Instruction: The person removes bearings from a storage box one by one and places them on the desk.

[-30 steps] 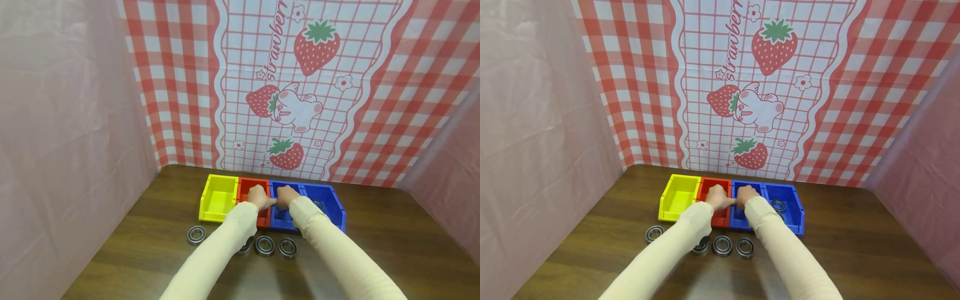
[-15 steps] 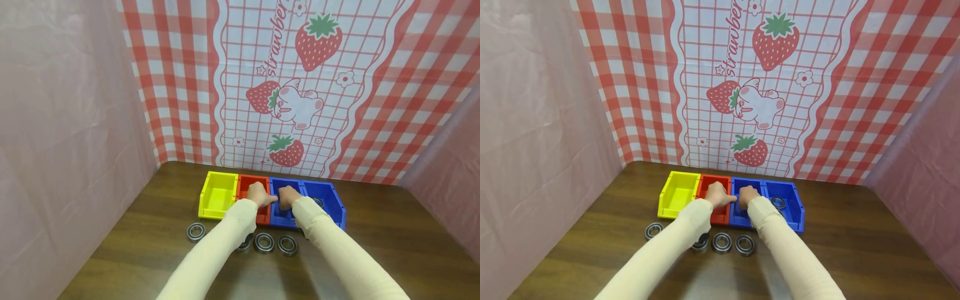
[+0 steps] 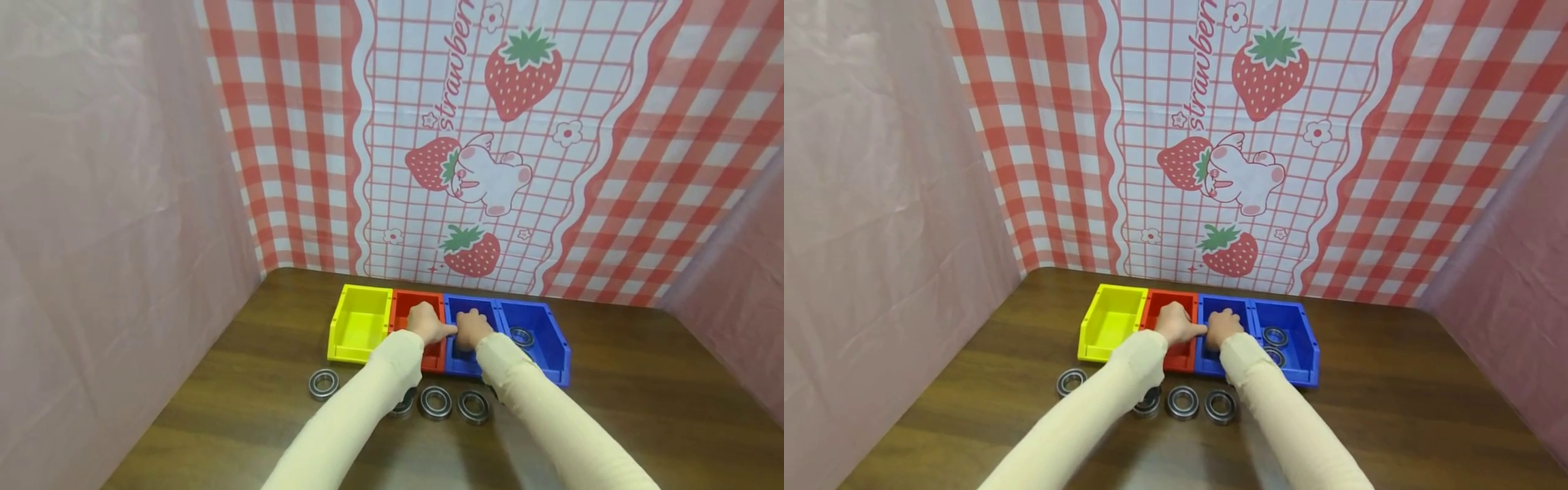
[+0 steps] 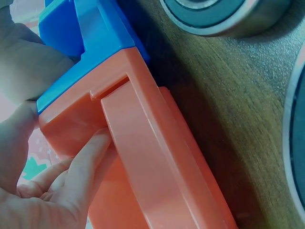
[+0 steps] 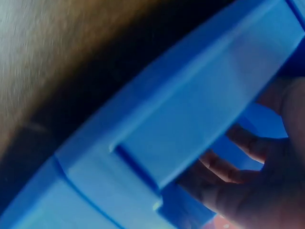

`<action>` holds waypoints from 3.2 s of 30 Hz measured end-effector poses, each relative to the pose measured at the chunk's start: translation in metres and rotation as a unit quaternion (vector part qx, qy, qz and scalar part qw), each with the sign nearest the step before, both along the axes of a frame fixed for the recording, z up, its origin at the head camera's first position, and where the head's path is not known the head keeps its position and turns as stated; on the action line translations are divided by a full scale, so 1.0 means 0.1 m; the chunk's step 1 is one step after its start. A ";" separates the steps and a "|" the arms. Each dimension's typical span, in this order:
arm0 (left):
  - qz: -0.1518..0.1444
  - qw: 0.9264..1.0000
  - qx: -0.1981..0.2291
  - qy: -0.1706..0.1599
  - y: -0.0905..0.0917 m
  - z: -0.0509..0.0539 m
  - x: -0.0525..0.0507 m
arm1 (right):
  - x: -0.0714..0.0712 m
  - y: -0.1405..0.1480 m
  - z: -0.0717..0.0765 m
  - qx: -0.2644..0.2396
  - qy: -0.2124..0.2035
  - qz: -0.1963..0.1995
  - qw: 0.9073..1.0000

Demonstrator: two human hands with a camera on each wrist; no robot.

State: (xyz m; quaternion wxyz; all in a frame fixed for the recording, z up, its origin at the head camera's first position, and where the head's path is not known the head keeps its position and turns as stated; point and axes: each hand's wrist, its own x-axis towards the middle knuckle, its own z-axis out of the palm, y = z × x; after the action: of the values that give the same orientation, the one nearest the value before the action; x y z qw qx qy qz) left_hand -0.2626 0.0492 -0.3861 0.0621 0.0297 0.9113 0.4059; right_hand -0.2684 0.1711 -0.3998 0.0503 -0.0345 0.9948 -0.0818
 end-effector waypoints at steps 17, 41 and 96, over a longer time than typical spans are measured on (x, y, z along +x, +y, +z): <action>0.007 1.000 -0.002 0.005 0.02 -0.04 -0.02 | 0.05 0.08 -0.08 -0.016 0.028 0.015 0.999; 0.016 1.000 -0.017 0.012 0.03 -0.05 0.01 | 0.10 0.14 -0.28 0.008 0.131 0.075 0.989; 0.001 1.000 -0.008 0.012 0.03 -0.08 -0.04 | 0.69 0.49 0.15 -0.014 0.170 0.266 0.949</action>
State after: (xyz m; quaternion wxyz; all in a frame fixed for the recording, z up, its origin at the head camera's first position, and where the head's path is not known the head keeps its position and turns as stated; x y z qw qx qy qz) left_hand -0.2669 0.0520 -0.3946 0.0514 0.0330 0.9154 0.3979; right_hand -0.1996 0.2196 -0.3844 -0.0997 -0.3123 0.9420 -0.0723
